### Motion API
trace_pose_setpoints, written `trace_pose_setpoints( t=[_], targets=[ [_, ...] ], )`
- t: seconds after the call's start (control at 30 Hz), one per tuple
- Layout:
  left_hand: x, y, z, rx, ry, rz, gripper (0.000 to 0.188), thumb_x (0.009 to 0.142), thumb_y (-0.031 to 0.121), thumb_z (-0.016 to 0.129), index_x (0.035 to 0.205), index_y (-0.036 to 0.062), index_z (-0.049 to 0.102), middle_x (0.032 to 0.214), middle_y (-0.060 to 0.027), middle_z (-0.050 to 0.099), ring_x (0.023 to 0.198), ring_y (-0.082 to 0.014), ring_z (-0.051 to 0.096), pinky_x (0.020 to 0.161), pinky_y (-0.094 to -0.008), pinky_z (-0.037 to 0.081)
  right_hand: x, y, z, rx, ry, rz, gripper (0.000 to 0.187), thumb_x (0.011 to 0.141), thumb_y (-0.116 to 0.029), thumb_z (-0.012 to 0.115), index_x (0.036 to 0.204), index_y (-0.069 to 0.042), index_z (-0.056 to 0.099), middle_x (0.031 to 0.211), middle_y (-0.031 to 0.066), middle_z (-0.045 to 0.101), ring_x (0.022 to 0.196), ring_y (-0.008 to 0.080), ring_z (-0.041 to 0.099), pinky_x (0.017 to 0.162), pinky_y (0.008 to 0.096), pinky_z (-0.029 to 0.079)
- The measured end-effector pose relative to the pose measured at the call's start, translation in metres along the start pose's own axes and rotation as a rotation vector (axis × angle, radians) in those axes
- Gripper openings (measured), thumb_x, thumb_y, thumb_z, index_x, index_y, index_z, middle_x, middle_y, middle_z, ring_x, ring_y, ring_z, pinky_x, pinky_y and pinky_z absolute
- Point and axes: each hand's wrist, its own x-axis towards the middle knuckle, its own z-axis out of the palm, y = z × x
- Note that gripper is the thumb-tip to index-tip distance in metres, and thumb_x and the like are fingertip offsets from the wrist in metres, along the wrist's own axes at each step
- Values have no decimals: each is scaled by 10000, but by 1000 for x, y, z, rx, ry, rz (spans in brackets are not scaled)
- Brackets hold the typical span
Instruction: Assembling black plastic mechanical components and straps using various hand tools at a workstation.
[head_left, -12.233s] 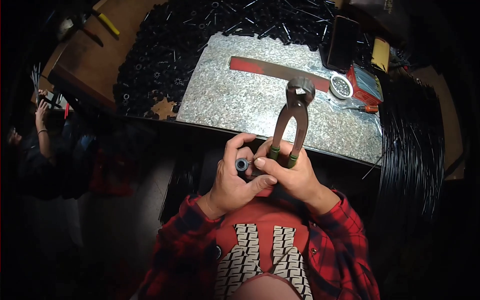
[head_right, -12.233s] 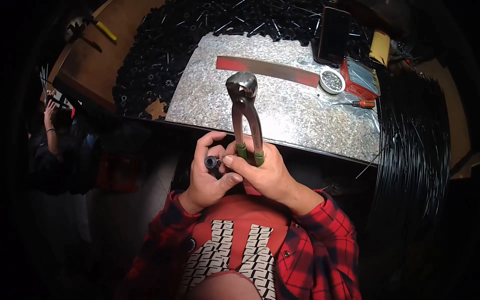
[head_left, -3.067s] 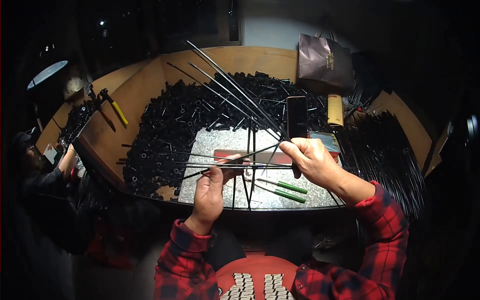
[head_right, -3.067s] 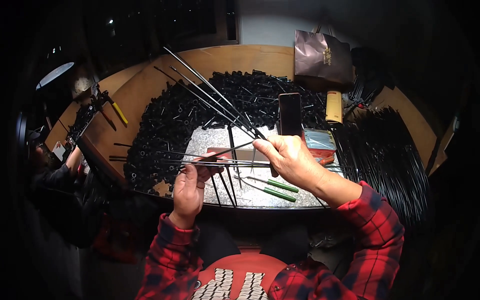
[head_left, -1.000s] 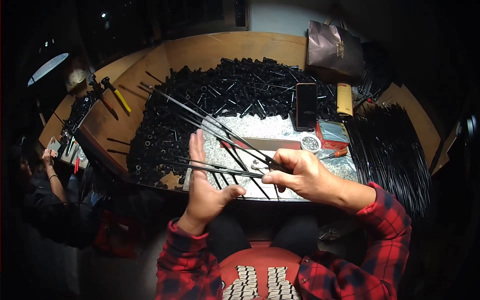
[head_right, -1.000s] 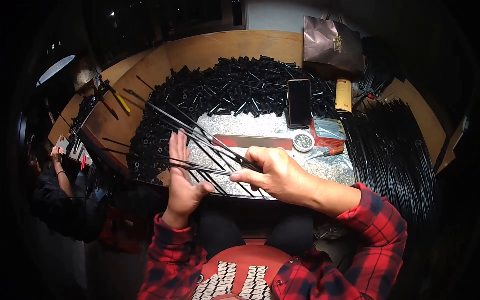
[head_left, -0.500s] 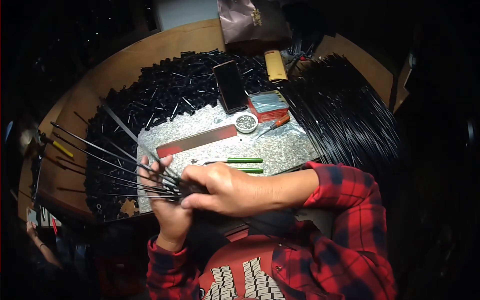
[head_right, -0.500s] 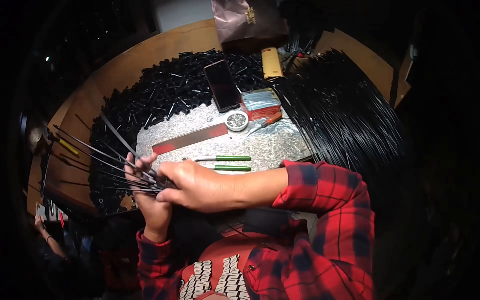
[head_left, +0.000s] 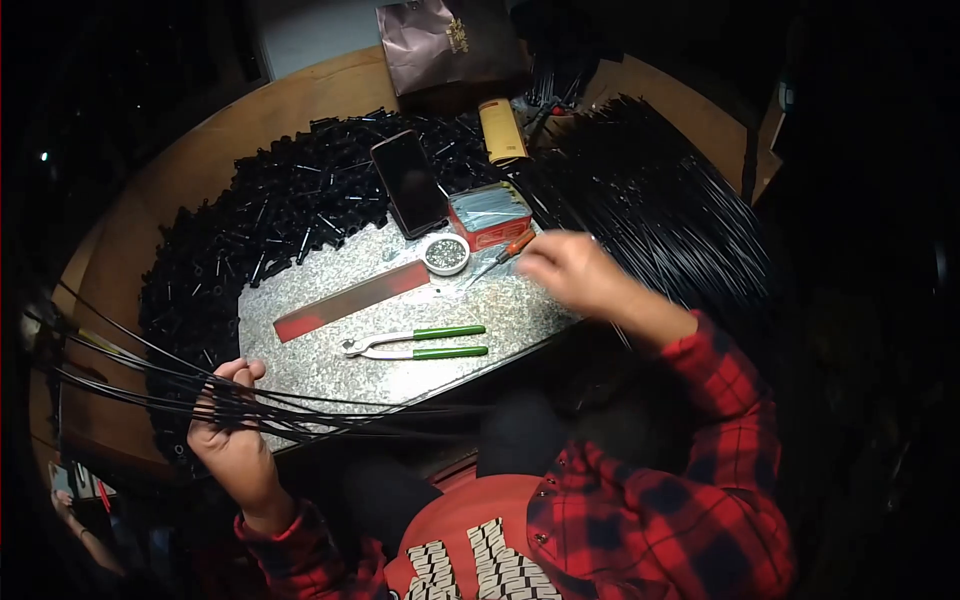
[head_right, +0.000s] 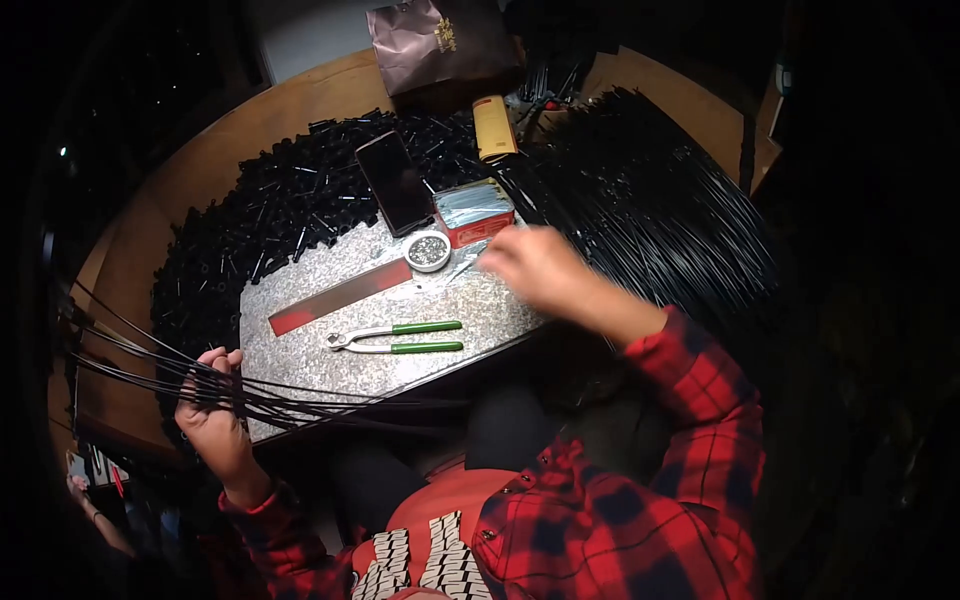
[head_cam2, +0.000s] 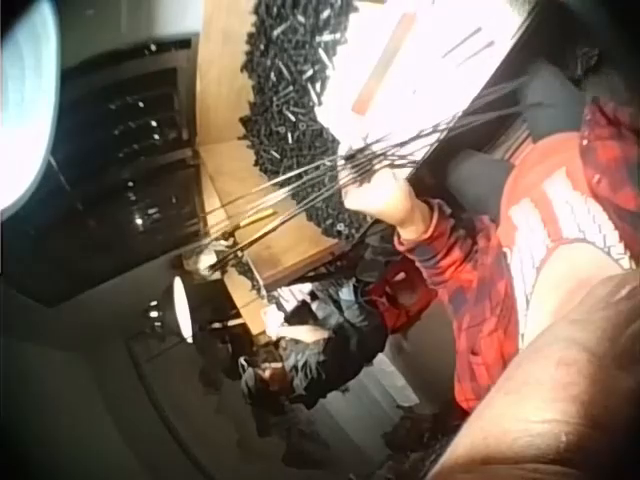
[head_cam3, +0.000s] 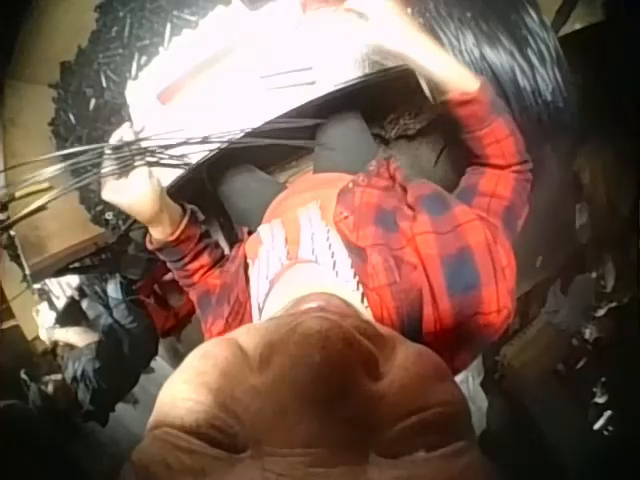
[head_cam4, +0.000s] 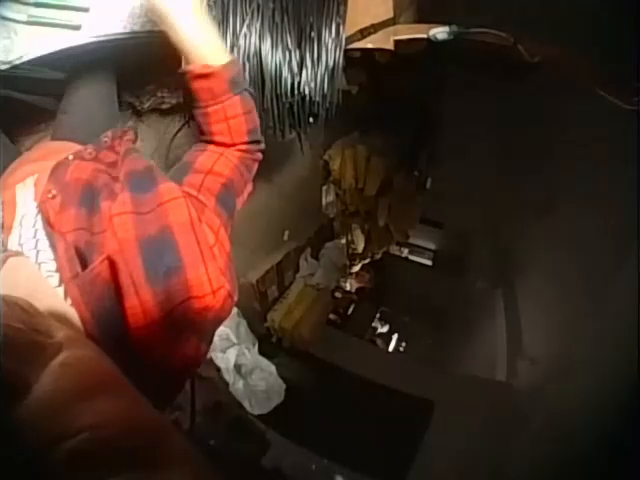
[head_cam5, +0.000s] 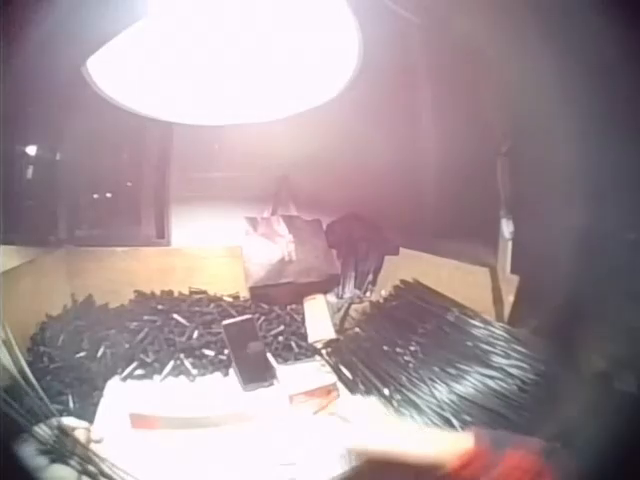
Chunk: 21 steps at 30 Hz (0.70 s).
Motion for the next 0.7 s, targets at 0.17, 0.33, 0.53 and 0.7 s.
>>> trace_pose_setpoints(
  t=[0.17, 0.33, 0.53, 0.7],
  targets=[
    [1, 0, 8, 0, -25, 59, 98, 875, -57, 591, 962, -54, 636, 893, -106, 671, 858, -145, 628, 830, -272, 493, 5, 118, -64, -726, 224, 349, 242, 809, -235, 676, 841, 3, 650, 913, 198, 643, 857, 362, 631, 755, 436, 509],
    [-3, 11, 7, 2, -53, 80, 109, 861, -79, 596, 957, -50, 636, 885, -94, 664, 854, -148, 628, 834, -280, 506, 3, 180, -66, -818, 178, 449, 229, 790, -219, 684, 844, 2, 653, 909, 214, 646, 853, 377, 635, 762, 454, 518],
    [-4, 16, 9, 59, -65, 68, 99, 860, -60, 612, 950, -36, 645, 871, -86, 669, 832, -124, 620, 809, -258, 497, 8, 193, -76, -717, 328, 514, 160, 795, -176, 650, 812, -18, 661, 858, 213, 661, 842, 392, 641, 755, 475, 517],
    [-6, 19, 11, 119, -41, 31, 85, 858, -50, 622, 936, -34, 650, 851, -72, 672, 805, -109, 614, 773, -230, 483, 21, 175, -92, -635, 457, 517, 195, 831, -198, 622, 866, -6, 626, 908, 227, 653, 889, 422, 620, 777, 486, 502]
  ],
)
